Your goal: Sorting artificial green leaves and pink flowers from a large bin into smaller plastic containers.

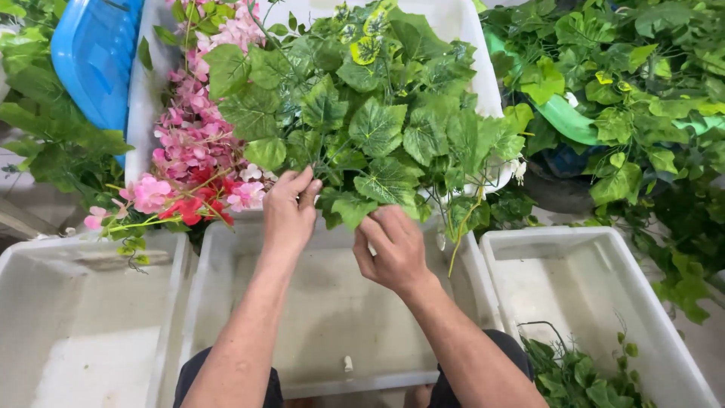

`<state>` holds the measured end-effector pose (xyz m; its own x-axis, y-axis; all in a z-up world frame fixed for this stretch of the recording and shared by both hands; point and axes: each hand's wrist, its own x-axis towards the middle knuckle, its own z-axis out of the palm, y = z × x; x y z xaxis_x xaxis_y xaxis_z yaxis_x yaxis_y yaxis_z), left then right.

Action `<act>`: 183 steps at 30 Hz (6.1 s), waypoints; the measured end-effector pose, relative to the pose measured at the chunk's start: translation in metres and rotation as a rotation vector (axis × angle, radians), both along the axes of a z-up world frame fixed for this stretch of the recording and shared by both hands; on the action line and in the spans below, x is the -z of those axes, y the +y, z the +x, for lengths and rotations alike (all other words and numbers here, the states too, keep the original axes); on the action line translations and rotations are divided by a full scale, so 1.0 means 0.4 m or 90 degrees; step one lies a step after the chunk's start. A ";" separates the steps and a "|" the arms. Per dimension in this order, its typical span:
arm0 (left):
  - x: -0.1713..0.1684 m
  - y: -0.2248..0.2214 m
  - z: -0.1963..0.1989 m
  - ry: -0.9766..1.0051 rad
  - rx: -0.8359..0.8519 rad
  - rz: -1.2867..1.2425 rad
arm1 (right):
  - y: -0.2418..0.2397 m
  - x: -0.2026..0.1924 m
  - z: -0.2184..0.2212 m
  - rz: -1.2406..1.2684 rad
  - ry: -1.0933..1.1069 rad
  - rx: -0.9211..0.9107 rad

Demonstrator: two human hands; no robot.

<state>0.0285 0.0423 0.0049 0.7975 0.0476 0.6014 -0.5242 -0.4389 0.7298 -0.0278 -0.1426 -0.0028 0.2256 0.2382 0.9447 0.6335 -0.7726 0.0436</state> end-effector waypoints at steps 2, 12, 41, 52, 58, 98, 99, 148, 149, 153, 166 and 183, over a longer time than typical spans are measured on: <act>0.018 0.003 0.008 -0.010 0.012 0.015 | -0.012 -0.024 0.006 0.013 -0.057 0.059; -0.049 0.025 -0.049 0.026 0.111 0.170 | -0.064 -0.070 -0.003 -0.108 0.218 0.298; 0.002 0.131 -0.061 -0.256 -0.159 0.484 | -0.041 -0.098 0.073 -0.233 0.110 0.294; -0.110 0.011 -0.044 -0.397 -0.197 0.442 | -0.151 -0.259 -0.018 -0.251 0.085 0.334; -0.098 -0.151 -0.019 -0.393 -0.146 0.462 | -0.284 -0.260 -0.080 -0.249 0.061 0.433; 0.241 -1.221 -0.588 -0.005 0.518 0.778 | -0.975 0.281 -0.934 0.103 0.712 0.933; 0.250 -1.228 -0.593 0.028 0.527 0.802 | -0.978 0.292 -0.940 0.103 0.732 0.937; 0.523 -1.270 -0.682 0.087 0.667 1.049 | -0.962 0.550 -0.961 0.308 1.150 0.762; 0.491 -1.271 -0.677 0.075 0.659 1.025 | -0.962 0.527 -0.956 0.308 1.115 0.775; 0.374 -1.277 -0.652 0.005 0.642 0.939 | -0.980 0.436 -0.928 0.255 1.024 0.788; 0.031 -1.202 -0.500 -0.250 0.513 0.568 | -0.931 -0.038 -0.753 0.131 0.752 0.763; -0.153 -0.716 -0.210 -0.142 0.221 0.598 | -0.600 -0.166 -0.328 -0.028 0.500 0.541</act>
<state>-0.0556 -0.2441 0.0661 0.5434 -0.7306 0.4134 -0.8126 -0.5815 0.0405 -0.1591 -0.3828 0.0634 0.8495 -0.2423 0.4686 -0.2244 -0.9699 -0.0946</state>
